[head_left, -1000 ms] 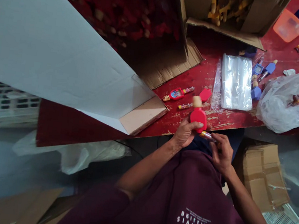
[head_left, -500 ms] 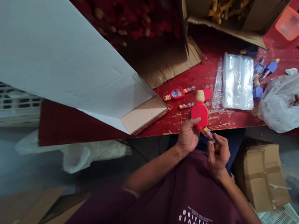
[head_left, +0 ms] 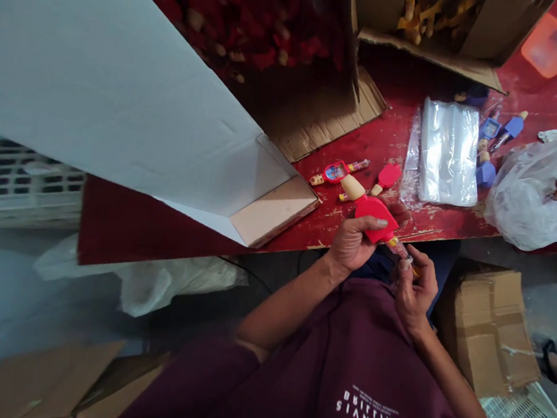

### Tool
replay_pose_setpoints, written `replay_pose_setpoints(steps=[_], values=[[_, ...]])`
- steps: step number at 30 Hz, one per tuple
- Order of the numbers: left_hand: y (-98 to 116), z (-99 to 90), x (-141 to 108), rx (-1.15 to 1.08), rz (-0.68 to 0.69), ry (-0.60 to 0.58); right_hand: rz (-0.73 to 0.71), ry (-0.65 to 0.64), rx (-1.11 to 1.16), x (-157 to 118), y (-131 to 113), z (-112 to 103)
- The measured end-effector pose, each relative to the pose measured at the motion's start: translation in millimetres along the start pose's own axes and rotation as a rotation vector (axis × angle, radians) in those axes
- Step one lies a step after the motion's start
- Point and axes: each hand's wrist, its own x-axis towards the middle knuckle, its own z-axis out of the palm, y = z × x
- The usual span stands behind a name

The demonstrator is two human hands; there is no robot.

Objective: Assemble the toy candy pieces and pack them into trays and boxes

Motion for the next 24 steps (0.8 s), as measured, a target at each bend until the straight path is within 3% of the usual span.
replay_pose_setpoints(steps=[5,9,17,24], values=[[-2,5.9,-4,-0.029,0.102,0.074,0.020,0.008,0.003,-2,-8,1],[1,7.1,-8,-0.051,0.234,0.122,0.008,0.086,-0.065,-2,-8,3],[-11,7.6,-10,-0.059,0.207,0.128,-0.116,0.049,-0.114,-1,-11,4],[-13,11.3,-12,-0.043,0.192,0.135,-0.039,0.058,-0.099,0,-23,4]])
